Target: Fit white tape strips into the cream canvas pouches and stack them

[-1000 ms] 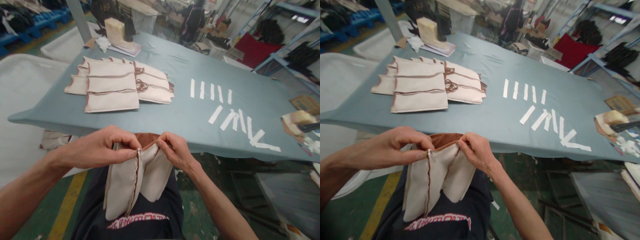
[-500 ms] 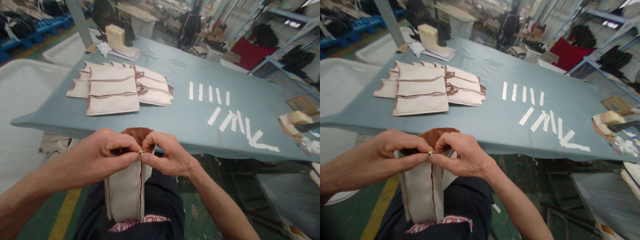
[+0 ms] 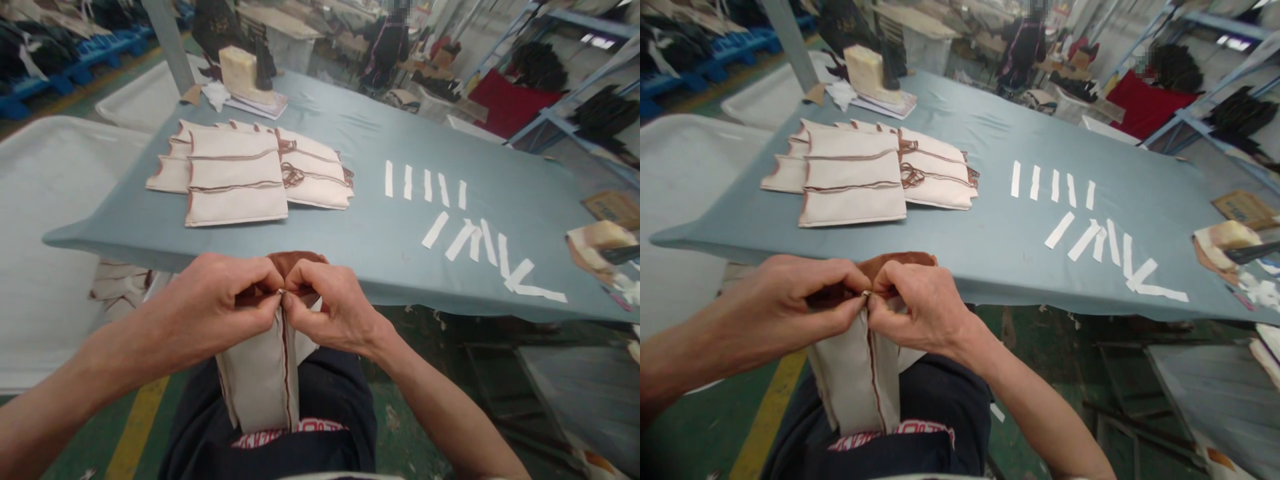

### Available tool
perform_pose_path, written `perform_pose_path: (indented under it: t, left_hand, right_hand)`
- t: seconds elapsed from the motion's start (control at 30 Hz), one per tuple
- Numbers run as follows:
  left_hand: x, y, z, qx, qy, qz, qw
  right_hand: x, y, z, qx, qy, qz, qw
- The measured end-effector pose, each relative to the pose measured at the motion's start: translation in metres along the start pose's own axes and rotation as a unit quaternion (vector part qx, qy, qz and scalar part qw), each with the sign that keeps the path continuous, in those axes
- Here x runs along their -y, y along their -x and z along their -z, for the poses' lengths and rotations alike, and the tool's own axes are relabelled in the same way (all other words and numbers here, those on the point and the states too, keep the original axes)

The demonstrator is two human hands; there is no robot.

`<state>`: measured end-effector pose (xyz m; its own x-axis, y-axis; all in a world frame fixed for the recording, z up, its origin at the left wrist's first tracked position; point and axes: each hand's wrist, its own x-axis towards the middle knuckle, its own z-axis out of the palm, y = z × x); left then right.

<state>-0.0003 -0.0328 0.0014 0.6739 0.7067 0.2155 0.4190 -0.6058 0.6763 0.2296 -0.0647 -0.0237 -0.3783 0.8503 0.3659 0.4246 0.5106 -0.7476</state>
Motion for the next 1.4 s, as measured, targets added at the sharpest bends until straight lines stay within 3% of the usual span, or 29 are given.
perform_pose_path:
  t: [0.2,0.33,0.43,0.6,0.77,0.9,1.07,1.13,1.2,1.3,1.4]
  left_hand:
    - [0.0,0.005,0.005,0.006,-0.067,-0.022,0.997]
    - [-0.001,0.008,-0.003,-0.042,-0.106,-0.051,0.992]
    - [0.005,0.011,-0.009,-0.059,-0.086,-0.049,0.993]
    - [0.014,0.012,-0.006,-0.016,-0.03,-0.032,0.999]
    - [0.012,0.014,-0.005,-0.023,-0.075,-0.094,0.992]
    - [0.01,0.019,-0.004,0.015,-0.124,-0.129,0.984]
    - [0.017,0.019,0.001,0.042,-0.146,-0.204,0.967]
    - [0.019,0.018,0.0,0.055,-0.131,-0.183,0.973]
    - [0.02,0.018,-0.002,0.053,-0.095,-0.127,0.986]
    - [0.015,0.015,-0.001,0.037,-0.046,-0.017,0.998]
    - [0.006,0.007,0.006,0.079,0.019,0.051,0.995]
  right_hand:
    - [0.006,-0.006,0.002,0.026,0.022,-0.017,0.999]
    - [0.002,-0.007,-0.001,0.028,-0.005,-0.058,0.998]
    - [-0.003,-0.005,-0.006,0.015,-0.068,-0.044,0.997]
    - [-0.006,0.0,-0.011,-0.02,-0.078,-0.002,0.997]
    - [-0.008,0.002,-0.008,0.01,-0.119,-0.049,0.992]
    - [-0.011,0.003,-0.004,0.047,-0.225,-0.138,0.963]
    - [-0.014,0.004,-0.001,0.095,-0.394,-0.223,0.887]
    - [-0.015,0.004,-0.002,0.092,-0.399,-0.24,0.88]
    - [-0.014,0.005,-0.002,0.091,-0.37,-0.239,0.893]
    - [-0.014,0.007,-0.001,0.05,-0.264,-0.154,0.951]
    - [-0.012,0.011,0.0,0.005,-0.164,-0.052,0.985]
